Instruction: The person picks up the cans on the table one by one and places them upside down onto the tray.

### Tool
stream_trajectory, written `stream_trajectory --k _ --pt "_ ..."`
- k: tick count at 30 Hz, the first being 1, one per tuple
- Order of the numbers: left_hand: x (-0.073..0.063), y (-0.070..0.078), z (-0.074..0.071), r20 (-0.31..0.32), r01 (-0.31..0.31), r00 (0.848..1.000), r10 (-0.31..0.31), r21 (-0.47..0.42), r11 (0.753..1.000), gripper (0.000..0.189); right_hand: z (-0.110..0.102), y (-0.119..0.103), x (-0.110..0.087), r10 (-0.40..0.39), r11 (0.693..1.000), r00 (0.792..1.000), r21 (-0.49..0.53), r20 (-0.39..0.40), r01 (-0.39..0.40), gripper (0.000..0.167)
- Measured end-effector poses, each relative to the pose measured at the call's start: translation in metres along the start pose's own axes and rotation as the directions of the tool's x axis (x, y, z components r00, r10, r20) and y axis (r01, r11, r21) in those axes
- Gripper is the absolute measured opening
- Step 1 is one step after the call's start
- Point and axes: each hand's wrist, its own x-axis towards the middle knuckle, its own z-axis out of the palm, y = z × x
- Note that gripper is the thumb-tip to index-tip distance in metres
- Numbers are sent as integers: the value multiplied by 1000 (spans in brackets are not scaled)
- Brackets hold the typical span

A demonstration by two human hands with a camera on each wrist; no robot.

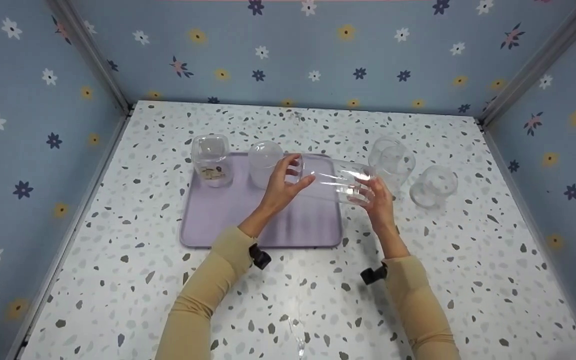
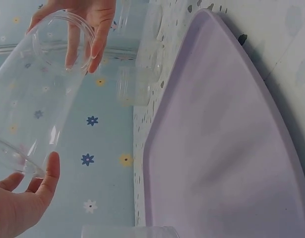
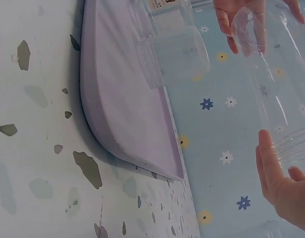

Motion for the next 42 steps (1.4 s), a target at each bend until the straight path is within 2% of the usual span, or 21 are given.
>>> stream_trajectory --k 4,10,11,13,15,18,19,20,23,24,25,26,30,31,32,34,39,41,42 --pt "0 3 0 -8 -1 1000 1 10 1000 54 -3 4 2 4 1000 1000 16 19 -4 62" --pt "0 9 0 -17 -40 999 40 35 999 55 -10 7 8 -1 1000 997 -2 75 1 74" --pt "0 8 0 -19 -47 999 48 37 998 55 -11 8 9 -2 1000 996 -3 88 2 74" --pt "3 2 0 -23 -63 998 64 39 997 56 -29 22 19 4 999 991 39 134 -10 70" --pt "6 -6 0 -31 -74 997 75 51 996 58 -32 22 21 2 999 988 36 157 -7 69" --pt "11 -18 -1 -51 -84 995 87 71 994 61 -34 20 22 -9 1000 989 6 151 8 69" --pt "12 -20 -1 -60 -85 994 90 83 993 62 -24 10 16 -22 999 992 -42 126 27 70" --pt "13 -21 -2 -69 -88 993 94 91 992 63 -24 9 17 -31 998 993 -59 111 37 69" --pt "14 -22 -3 -94 -97 990 108 113 989 65 -34 14 24 -47 992 997 -115 53 53 57" --pt "14 -22 -4 -98 -102 989 114 121 987 66 -47 24 33 -60 991 997 -113 51 66 53" --pt "15 -22 -5 -101 -106 988 119 130 986 66 -47 22 33 -68 987 997 -142 31 72 49" --pt "15 -22 -5 -102 -109 987 124 140 984 67 -59 31 41 -85 983 996 -161 27 88 45" --pt "18 -21 -8 -89 -120 986 139 190 974 69 -99 61 70 -173 954 985 -244 22 173 40" --pt "19 -21 -9 -82 -122 987 141 207 971 70 -100 59 71 -188 943 982 -279 13 184 39" --pt "21 -20 -10 -74 -123 987 143 224 967 71 -112 68 80 -208 933 978 -294 26 206 38" --pt "24 -18 -11 -56 -123 988 142 253 960 71 -116 69 84 -202 935 979 -290 31 202 37" --pt "34 -15 -13 -15 -125 990 138 343 931 74 -52 7 51 -198 888 980 -419 28 191 35" --pt "39 -14 -13 -2 -122 991 132 378 918 75 -17 -24 35 -193 850 981 -499 9 171 34" --pt "41 -14 -13 4 -115 992 123 392 913 75 -10 -30 33 -184 835 983 -527 5 159 34"
